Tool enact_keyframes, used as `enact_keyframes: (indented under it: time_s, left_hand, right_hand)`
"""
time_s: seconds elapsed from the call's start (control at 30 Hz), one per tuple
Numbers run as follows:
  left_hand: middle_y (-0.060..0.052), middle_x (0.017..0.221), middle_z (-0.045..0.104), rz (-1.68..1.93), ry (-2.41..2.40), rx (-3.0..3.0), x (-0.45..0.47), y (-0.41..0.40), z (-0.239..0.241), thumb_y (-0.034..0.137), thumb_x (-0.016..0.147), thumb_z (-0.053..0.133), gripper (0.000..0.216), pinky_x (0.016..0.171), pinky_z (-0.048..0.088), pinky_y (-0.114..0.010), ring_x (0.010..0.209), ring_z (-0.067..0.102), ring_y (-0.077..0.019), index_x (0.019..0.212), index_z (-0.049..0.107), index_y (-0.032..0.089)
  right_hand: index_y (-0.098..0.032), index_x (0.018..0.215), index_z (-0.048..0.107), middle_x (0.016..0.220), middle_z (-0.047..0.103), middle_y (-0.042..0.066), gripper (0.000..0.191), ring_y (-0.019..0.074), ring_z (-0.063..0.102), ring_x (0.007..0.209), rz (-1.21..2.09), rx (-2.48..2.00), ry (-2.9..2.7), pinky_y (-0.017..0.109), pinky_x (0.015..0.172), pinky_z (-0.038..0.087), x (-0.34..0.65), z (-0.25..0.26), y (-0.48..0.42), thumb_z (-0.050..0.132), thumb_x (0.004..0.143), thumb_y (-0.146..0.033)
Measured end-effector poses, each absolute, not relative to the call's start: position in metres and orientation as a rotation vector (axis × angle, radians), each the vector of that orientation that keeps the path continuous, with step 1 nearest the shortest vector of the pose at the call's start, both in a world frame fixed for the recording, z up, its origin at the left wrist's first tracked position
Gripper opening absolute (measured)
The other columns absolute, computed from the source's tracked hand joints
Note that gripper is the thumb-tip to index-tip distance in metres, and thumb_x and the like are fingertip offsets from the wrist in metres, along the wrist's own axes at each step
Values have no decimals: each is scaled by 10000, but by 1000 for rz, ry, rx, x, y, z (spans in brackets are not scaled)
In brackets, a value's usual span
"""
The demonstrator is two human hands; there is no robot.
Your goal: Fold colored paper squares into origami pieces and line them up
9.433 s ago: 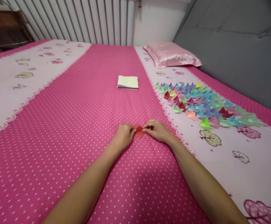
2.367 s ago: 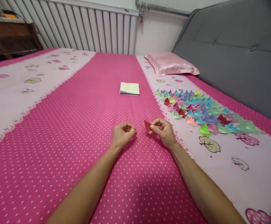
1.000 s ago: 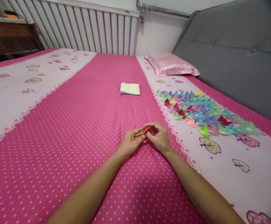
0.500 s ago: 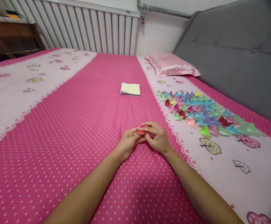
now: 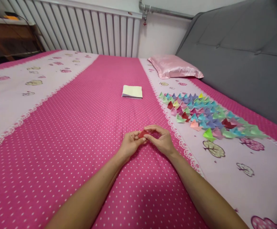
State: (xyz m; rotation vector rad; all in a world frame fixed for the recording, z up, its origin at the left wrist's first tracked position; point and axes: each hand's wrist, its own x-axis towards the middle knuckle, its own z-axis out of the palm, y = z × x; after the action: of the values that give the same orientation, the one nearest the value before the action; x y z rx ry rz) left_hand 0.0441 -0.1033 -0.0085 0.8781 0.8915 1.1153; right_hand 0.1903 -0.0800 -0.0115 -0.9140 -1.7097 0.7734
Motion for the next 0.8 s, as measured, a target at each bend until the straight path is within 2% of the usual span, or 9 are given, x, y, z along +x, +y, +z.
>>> enact_keyframes:
  time_s: [0.1, 0.2, 0.4, 0.8]
  left_hand:
    - [-45, 663, 678, 1075, 920, 888, 44, -103, -9, 235, 593, 768, 261, 660, 475, -234, 607, 609, -101, 789, 682, 85]
    - [-51, 639, 675, 1022, 947, 906, 44, -103, -10, 248, 599, 764, 251, 670, 493, -258, 607, 626, -117, 755, 671, 75]
    - [-40, 588, 655, 921, 969, 1013, 43, -104, -10, 273, 626, 744, 224, 638, 506, -250, 576, 627, -114, 668, 638, 80]
    - [-41, 566, 650, 889, 993, 1018, 44, -107, -6, 269, 663, 714, 203, 615, 513, -247, 543, 621, -110, 678, 632, 84]
  right_hand:
    - [-198, 989, 653, 839, 672, 36, 285, 156, 623, 747, 895, -970, -1649, 303, 711, 511, 190, -12, -81, 685, 715, -266]
    - [-179, 828, 677, 781, 667, 35, 167, 153, 609, 717, 933, -981, -1684, 288, 672, 495, 190, -12, -81, 667, 730, -314]
    - [-164, 685, 623, 620, 616, -5, 164, 110, 542, 561, 1033, -961, -1642, 232, 547, 437, 190, -10, -84, 660, 739, -314]
    - [-155, 619, 640, 589, 635, 1, 197, 97, 517, 516, 1367, -1004, -1309, 220, 503, 389, 184, -11, -84, 718, 653, -333]
